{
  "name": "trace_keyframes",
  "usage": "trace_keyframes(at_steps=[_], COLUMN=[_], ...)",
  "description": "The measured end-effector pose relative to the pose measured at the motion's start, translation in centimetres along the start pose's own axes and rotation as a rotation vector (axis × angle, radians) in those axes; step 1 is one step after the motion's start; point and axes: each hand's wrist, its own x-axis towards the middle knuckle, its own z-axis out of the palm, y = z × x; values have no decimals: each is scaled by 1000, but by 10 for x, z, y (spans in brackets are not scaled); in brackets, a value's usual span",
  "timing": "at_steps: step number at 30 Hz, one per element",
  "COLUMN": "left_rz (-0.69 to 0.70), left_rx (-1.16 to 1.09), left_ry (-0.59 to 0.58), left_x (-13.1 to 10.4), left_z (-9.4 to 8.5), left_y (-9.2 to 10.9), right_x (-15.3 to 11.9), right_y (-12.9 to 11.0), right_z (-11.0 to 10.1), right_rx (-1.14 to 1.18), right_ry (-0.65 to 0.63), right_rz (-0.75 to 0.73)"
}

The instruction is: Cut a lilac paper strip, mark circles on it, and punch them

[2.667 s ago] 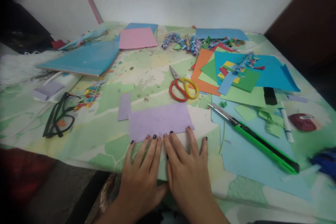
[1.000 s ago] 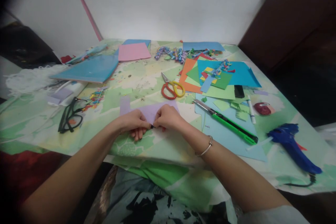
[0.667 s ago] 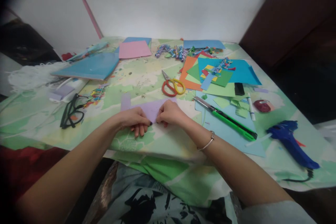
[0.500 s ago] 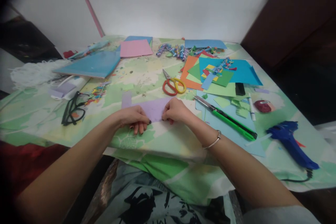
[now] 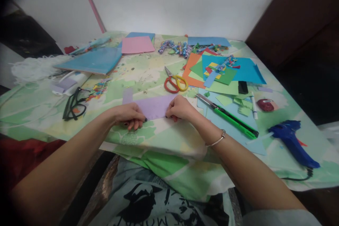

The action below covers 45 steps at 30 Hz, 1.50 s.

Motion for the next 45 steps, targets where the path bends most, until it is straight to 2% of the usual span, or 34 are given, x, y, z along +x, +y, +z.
trace_keyframes(at_steps=[7, 15, 29, 45], left_rz=[-3, 57, 45, 48], left_rx=[-17, -50, -80, -91], left_ry=[22, -7, 3, 30], left_x=[0, -3, -9, -17], left_z=[-3, -11, -10, -16], left_y=[-11, -27, -27, -45], right_x=[0, -2, -10, -15], right_y=[4, 7, 20, 39], right_z=[-4, -7, -26, -44], right_rx=[22, 38, 64, 147], right_ry=[15, 30, 76, 112], right_rz=[32, 45, 71, 107])
